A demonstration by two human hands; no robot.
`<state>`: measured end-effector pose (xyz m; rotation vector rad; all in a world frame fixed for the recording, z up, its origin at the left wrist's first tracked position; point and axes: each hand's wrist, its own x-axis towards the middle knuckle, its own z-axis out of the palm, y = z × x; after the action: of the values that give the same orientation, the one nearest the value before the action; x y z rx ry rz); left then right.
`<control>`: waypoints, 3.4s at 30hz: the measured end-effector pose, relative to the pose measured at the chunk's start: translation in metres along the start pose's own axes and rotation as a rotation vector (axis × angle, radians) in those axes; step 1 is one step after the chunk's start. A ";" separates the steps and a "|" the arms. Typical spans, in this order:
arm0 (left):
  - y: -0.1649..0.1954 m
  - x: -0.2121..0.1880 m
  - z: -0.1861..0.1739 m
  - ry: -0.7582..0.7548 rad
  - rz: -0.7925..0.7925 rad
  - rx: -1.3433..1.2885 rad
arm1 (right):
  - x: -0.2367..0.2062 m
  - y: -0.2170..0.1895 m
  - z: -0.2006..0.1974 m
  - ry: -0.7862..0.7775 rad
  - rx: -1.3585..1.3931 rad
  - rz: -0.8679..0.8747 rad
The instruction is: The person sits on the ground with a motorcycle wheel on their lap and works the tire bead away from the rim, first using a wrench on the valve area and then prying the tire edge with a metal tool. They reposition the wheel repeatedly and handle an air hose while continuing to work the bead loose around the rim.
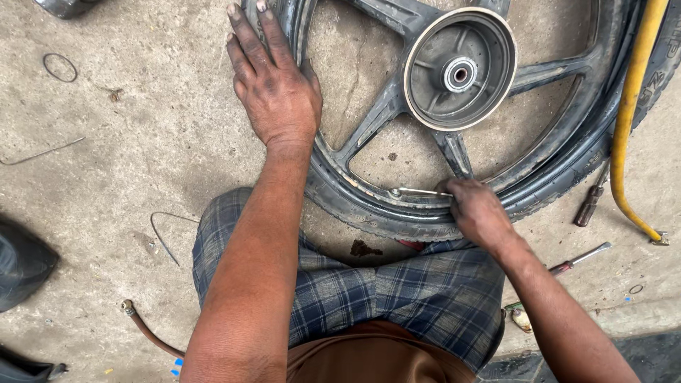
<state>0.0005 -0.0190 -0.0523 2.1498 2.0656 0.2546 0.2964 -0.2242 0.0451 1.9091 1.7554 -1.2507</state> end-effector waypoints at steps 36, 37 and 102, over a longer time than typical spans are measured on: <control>0.003 0.006 -0.007 -0.059 -0.027 0.009 | 0.012 -0.055 -0.054 0.032 0.259 0.175; 0.003 0.006 -0.007 -0.071 -0.040 0.022 | 0.004 -0.050 -0.044 0.088 0.309 0.092; 0.004 0.008 -0.012 -0.117 -0.054 0.028 | -0.026 0.006 0.001 0.346 -0.056 -0.114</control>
<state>0.0020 -0.0114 -0.0395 2.0674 2.0701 0.0909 0.3038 -0.2446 0.0614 2.1190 2.0682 -0.9345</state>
